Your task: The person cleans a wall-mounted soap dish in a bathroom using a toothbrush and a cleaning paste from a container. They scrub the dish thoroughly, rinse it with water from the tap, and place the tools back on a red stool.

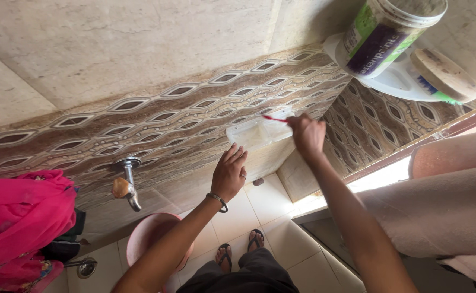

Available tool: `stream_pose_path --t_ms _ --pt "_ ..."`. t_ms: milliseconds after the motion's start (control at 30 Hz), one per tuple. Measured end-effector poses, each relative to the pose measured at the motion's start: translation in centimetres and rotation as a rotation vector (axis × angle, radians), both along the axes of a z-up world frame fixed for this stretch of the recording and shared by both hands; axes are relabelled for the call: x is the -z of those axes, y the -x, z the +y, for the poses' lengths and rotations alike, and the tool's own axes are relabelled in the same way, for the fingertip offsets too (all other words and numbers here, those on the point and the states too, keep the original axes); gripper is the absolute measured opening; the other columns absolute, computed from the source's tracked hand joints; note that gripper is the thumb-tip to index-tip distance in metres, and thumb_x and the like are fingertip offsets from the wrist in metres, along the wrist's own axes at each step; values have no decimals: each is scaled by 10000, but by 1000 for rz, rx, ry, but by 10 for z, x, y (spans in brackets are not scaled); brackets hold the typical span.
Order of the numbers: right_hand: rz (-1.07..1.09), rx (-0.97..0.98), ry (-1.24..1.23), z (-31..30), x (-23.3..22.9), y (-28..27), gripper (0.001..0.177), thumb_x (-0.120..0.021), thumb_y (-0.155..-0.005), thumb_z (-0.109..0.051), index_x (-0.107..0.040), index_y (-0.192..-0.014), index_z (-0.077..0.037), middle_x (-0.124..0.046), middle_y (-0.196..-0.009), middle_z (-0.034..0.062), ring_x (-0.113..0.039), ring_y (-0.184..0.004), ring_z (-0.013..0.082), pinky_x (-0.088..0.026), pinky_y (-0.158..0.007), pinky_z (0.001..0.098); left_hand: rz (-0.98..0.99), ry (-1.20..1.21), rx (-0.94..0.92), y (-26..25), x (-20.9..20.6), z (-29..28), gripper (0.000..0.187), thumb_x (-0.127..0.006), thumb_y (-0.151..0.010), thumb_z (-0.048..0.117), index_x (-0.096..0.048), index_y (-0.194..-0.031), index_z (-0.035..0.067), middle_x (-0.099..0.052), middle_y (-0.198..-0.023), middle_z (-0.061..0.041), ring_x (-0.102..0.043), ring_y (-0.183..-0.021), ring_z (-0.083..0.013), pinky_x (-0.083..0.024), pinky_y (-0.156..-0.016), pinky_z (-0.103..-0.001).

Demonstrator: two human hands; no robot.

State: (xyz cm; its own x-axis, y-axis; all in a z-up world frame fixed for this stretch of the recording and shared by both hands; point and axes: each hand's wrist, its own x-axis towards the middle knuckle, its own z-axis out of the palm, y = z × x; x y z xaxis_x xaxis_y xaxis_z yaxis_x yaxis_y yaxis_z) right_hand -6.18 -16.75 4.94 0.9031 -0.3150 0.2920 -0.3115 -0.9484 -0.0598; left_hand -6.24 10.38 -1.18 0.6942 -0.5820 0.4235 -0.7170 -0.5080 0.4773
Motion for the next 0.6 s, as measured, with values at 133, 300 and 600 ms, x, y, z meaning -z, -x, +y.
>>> stream_pose_path --t_ms 133,300,600 --pt "-270 -359 57 24 39 32 311 -489 -1099 -144 -772 -1161 -259 -659 -778 11 -525 -557 150 -474 -535 327 -25 -116 41 -14 2 -27 579 -586 -905 60 -482 -1460 -66 -562 -1451 -233 -454 -1410 -323 -302 -1235 -455" --pt "-79 61 -83 -28 53 52 282 -529 -1057 -142 -763 -1210 -178 -722 -850 93 -633 -553 208 -538 -472 366 -60 -308 60 -39 9 -49 578 -578 -903 108 -452 -1449 -35 -515 -1496 -222 -436 -1438 -314 -277 -1238 -451" --pt "40 38 -1335 -56 100 45 266 -592 -977 -86 -750 -1191 -83 -700 -803 27 -574 -578 95 -436 -511 281 -108 -338 5 -50 13 -84 621 -590 -891 125 -424 -1462 -51 -396 -1578 -228 -377 -1466 -324 -304 -1203 -448"
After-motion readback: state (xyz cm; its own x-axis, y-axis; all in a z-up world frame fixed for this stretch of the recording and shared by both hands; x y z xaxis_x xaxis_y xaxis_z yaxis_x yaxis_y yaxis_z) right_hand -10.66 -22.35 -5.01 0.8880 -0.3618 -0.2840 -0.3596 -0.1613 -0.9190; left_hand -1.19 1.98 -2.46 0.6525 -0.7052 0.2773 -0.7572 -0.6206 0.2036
